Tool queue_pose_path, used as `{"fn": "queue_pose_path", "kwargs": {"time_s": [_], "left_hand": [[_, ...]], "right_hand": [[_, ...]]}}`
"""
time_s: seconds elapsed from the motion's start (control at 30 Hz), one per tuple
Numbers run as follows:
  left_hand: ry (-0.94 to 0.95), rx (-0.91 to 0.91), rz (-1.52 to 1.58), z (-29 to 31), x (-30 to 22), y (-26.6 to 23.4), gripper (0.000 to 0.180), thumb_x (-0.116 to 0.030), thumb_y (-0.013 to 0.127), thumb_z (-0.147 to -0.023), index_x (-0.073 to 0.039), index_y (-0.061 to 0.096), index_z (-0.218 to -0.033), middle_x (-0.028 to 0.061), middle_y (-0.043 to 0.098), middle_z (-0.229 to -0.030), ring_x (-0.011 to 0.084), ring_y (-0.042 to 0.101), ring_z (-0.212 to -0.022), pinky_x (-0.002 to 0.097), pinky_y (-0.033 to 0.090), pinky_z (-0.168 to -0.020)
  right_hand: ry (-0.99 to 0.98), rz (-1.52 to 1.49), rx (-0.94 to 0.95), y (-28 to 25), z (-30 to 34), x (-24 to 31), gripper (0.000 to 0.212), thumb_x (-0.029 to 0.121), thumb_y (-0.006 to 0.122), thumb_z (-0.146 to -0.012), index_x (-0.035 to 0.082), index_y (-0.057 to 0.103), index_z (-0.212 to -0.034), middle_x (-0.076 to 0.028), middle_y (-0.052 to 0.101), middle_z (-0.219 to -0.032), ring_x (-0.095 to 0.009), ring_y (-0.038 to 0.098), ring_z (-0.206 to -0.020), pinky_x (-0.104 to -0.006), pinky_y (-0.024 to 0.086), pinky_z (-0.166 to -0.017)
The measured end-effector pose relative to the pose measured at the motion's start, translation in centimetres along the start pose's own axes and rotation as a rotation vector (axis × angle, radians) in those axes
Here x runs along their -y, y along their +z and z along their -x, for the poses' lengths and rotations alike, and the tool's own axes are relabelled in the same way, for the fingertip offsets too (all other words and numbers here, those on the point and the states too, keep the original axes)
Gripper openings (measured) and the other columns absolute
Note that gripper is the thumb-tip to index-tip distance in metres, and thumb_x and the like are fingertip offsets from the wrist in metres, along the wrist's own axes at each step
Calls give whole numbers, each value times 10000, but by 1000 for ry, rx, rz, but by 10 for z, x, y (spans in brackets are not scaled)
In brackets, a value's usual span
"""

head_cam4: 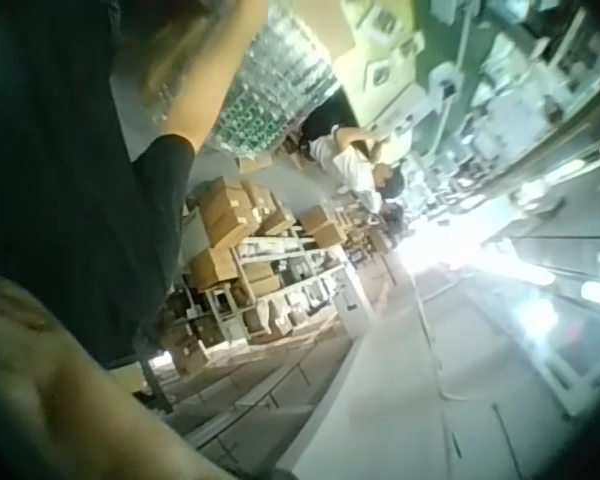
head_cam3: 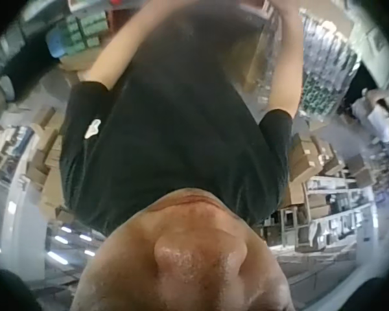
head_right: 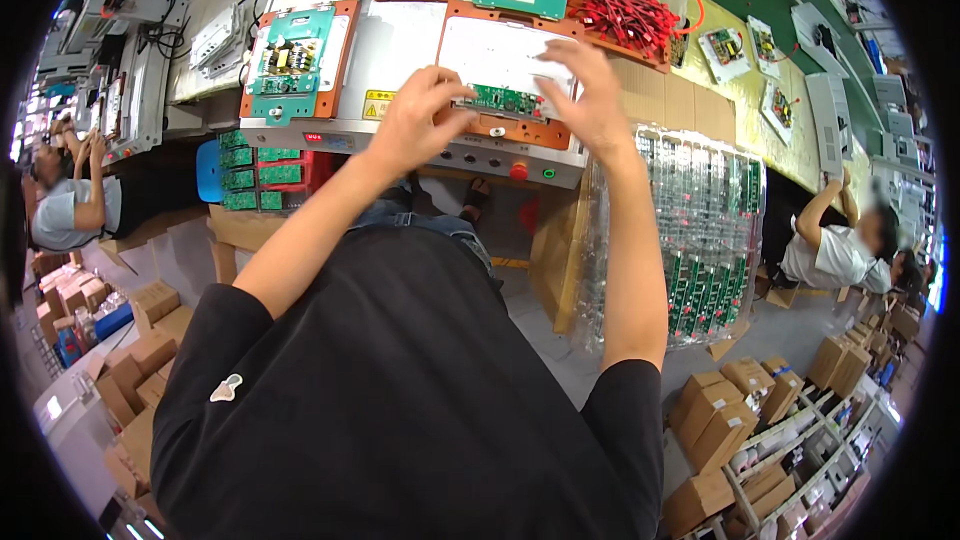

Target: Testing electronic circuit boards by placing them into a testing jig and observing the results.

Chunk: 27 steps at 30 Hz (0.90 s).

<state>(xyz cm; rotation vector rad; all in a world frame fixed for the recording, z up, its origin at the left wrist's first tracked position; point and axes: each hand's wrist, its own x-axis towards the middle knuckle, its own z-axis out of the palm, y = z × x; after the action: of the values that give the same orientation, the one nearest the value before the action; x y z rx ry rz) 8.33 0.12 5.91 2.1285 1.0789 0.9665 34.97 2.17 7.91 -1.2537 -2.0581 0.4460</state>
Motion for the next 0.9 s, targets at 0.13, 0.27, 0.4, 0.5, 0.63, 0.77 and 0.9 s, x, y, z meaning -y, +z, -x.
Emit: {"fn": "queue_pose_path", "kwargs": {"time_s": [0.13, 0.27, 0.4, 0.5, 0.63, 0.77, 0.9], "left_hand": [[-2, -26, -57, 20, -21, 32, 207, -163, 796, -773, -51, 690, -912, 91, 604, -902, 281, 606, -844, 404, 477, -770], [78, -146, -207, 20, -20, 57, 197, -204, 802, -763, -88, 657, -827, 48, 572, -815, 243, 580, -780, 379, 414, -690], [43, -187, -258, 18, -25, 61, 218, -238, 778, -765, -99, 611, -771, 46, 563, -819, 232, 574, -802, 382, 403, -728], [42, -257, -281, 19, -21, 61, 248, -231, 809, -753, -106, 595, -742, 29, 547, -772, 230, 562, -752, 374, 395, -669], [110, -210, -263, 20, -14, 65, 222, -244, 803, -768, -107, 631, -799, 24, 573, -803, 230, 575, -786, 379, 408, -693], [143, -167, -215, 28, -19, 47, 191, -215, 800, -777, -116, 662, -865, 19, 613, -842, 228, 598, -821, 369, 419, -722], [122, -42, -161, 57, -25, 17, 177, -176, 801, -778, -112, 661, -867, 26, 619, -835, 234, 608, -820, 365, 429, -731]], "right_hand": [[85, 99, -236, 0, -95, -37, 269, 170, 703, -894, 41, 684, -1129, -154, 665, -1203, -306, 617, -1135, -381, 472, -973], [-138, 463, -354, 8, -175, -115, 323, 253, 705, -906, 49, 691, -1156, -164, 694, -1164, -313, 672, -1051, -369, 512, -900], [141, 215, -112, -41, -183, -100, 523, 173, 712, -870, 42, 573, -1357, -267, 585, -1341, -365, 567, -1247, -403, 432, -1067], [-62, 95, -320, -49, -129, -9, 248, 130, 742, -866, 38, 711, -1094, -135, 733, -981, -261, 698, -913, -332, 530, -843], [-211, 170, -280, -32, -15, 40, 218, -76, 748, -744, 24, 726, -936, -107, 711, -909, -271, 680, -883, -357, 535, -834], [-78, 89, -175, 6, 47, 54, 239, -86, 715, -743, 22, 720, -956, -105, 692, -977, -277, 652, -958, -371, 521, -843], [-11, 116, -90, 33, 73, 60, 273, -43, 662, -771, 18, 699, -1035, -106, 684, -1054, -311, 640, -1002, -425, 517, -889]]}}
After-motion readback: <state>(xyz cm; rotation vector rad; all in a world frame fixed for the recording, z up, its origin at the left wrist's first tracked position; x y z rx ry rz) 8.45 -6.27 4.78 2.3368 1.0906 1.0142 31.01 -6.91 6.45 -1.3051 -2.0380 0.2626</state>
